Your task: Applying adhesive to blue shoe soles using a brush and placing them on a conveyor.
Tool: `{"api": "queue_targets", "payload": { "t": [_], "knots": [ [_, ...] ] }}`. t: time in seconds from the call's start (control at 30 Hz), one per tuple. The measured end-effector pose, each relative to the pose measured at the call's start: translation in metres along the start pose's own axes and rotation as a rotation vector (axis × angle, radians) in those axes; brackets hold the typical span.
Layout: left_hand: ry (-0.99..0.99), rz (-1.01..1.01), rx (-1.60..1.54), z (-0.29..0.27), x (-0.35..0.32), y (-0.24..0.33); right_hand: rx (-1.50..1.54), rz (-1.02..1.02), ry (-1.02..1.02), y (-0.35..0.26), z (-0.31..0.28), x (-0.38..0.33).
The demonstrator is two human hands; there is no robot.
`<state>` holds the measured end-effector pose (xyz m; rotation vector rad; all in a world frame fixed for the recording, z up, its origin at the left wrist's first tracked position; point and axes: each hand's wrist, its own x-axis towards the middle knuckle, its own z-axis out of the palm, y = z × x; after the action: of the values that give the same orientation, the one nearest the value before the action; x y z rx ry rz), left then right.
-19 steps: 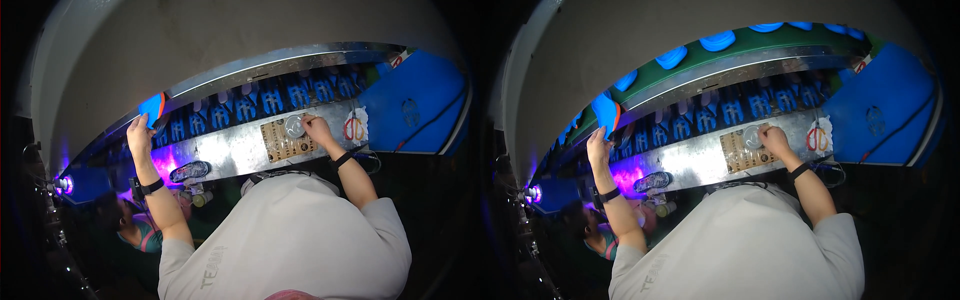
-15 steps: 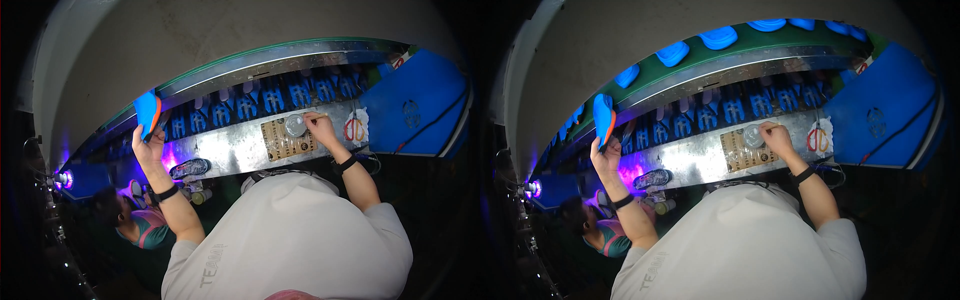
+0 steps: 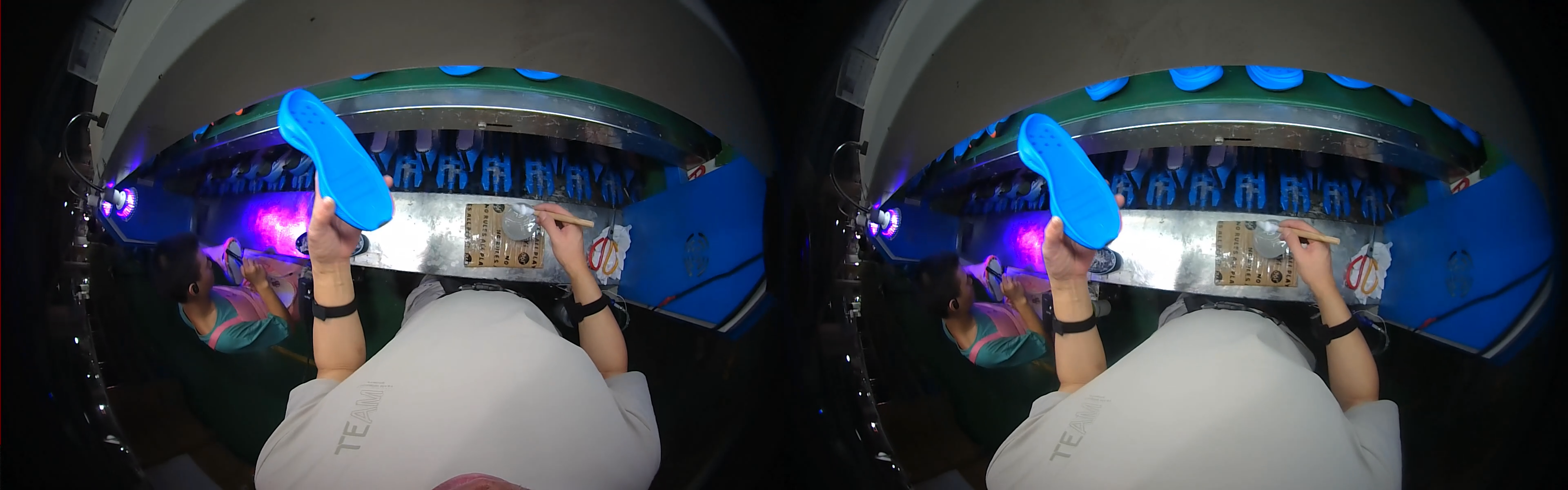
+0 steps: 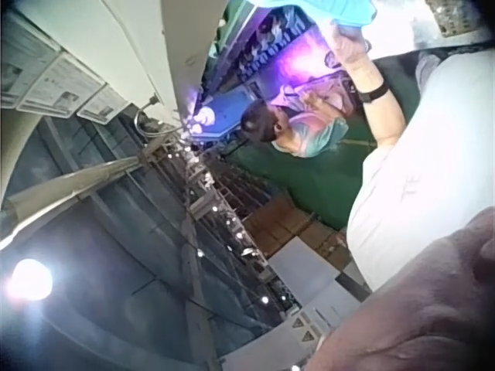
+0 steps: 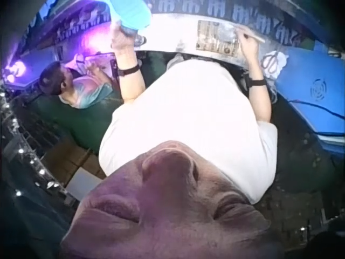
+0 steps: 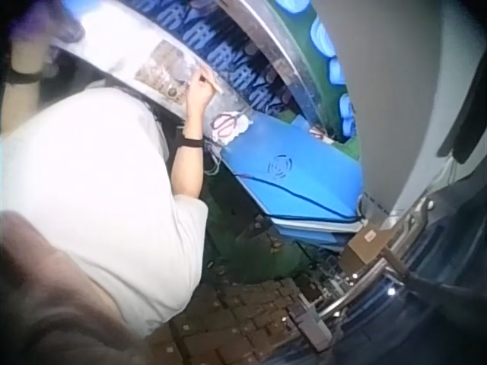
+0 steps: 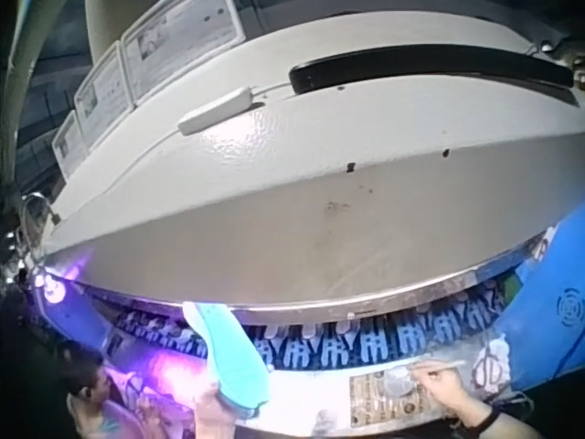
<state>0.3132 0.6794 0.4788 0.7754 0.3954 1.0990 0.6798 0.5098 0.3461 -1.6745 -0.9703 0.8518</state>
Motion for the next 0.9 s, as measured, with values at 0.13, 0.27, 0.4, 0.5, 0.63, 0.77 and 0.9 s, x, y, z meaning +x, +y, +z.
{"api": "queue_targets", "payload": {
  "t": [0.13, 0.27, 0.4, 0.5, 0.63, 0.77, 0.9],
  "knots": [
    [-0.097, -0.084, 0.271, 0.043, -0.029, -0.018, 0.314, -0.146, -0.131, -0.08, 0.016, -0.008],
    [-0.099, -0.216, 0.22, 0.053, -0.049, -0.036, 0.394, -0.291, -0.243, -0.128, 0.024, -0.011],
    [-0.086, -0.267, 0.232, 0.065, -0.061, -0.044, 0.391, -0.386, -0.299, -0.154, 0.035, -0.007],
    [-0.116, -0.283, 0.224, 0.059, -0.068, -0.047, 0.347, -0.44, -0.304, -0.155, 0.041, 0.001],
    [-0.135, -0.298, 0.191, 0.069, -0.072, -0.043, 0.271, -0.485, -0.296, -0.158, 0.045, 0.001],
    [-0.144, -0.282, 0.19, 0.067, -0.072, -0.039, 0.091, -0.597, -0.28, -0.157, 0.042, -0.005],
    [-0.135, -0.292, 0.159, 0.061, -0.07, -0.037, 0.107, -0.545, -0.354, -0.156, 0.043, -0.017]
  ]
}}
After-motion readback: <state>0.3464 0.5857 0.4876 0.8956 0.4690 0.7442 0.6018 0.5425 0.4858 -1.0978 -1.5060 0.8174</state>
